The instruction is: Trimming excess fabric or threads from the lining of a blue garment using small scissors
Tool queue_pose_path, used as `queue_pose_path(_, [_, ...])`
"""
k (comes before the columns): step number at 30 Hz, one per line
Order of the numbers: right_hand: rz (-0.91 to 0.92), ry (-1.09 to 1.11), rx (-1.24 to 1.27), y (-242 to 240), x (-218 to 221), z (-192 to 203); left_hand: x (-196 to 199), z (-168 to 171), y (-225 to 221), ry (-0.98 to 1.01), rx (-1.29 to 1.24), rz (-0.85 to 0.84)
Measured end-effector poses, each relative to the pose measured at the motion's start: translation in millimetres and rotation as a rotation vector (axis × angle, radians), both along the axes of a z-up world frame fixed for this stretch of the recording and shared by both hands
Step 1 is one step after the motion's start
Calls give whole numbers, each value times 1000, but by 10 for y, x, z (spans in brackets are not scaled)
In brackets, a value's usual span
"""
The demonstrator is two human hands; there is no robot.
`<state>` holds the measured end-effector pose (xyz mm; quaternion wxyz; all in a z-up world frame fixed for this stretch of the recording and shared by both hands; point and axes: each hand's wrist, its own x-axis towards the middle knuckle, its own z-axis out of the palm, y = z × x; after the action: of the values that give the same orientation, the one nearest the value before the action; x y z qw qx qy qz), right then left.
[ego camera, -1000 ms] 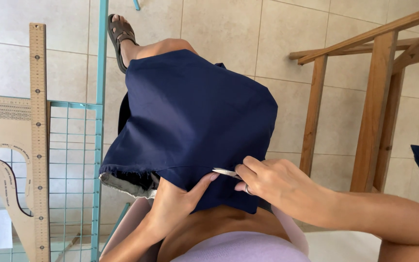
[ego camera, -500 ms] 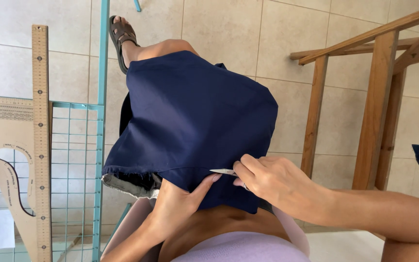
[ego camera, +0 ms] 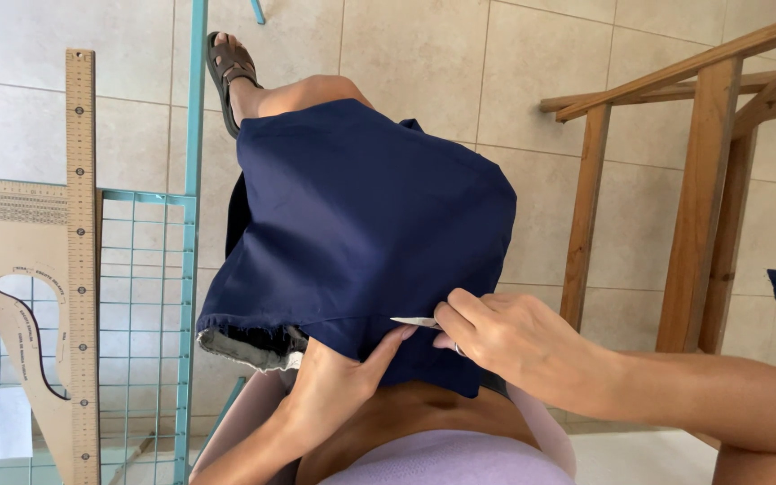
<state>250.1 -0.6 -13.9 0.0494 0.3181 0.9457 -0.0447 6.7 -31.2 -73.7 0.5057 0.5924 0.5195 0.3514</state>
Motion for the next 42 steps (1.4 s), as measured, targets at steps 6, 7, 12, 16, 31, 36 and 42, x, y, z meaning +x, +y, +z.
queue_pose_path(6, [15,33,-5,5,2,-5,19,54,11,18,-16,-37])
queue_pose_path(7, [12,32,-4,-1,-1,1,21,79,18,18,-16,-40])
queue_pose_path(12, [12,45,-19,-6,4,18,34,125,38,34,-41,-76])
queue_pose_path(16, [16,21,8,-29,13,11,38,41,-20,68,-28,-76])
queue_pose_path(31, [4,23,-31,12,80,58,56,32,9,67,10,-114])
queue_pose_path(36, [-157,460,-82,228,97,231,-2,247,134,-45,65,-37])
queue_pose_path(42, [-178,757,-35,253,-228,-474,17,-3,-16,-436,-235,-80])
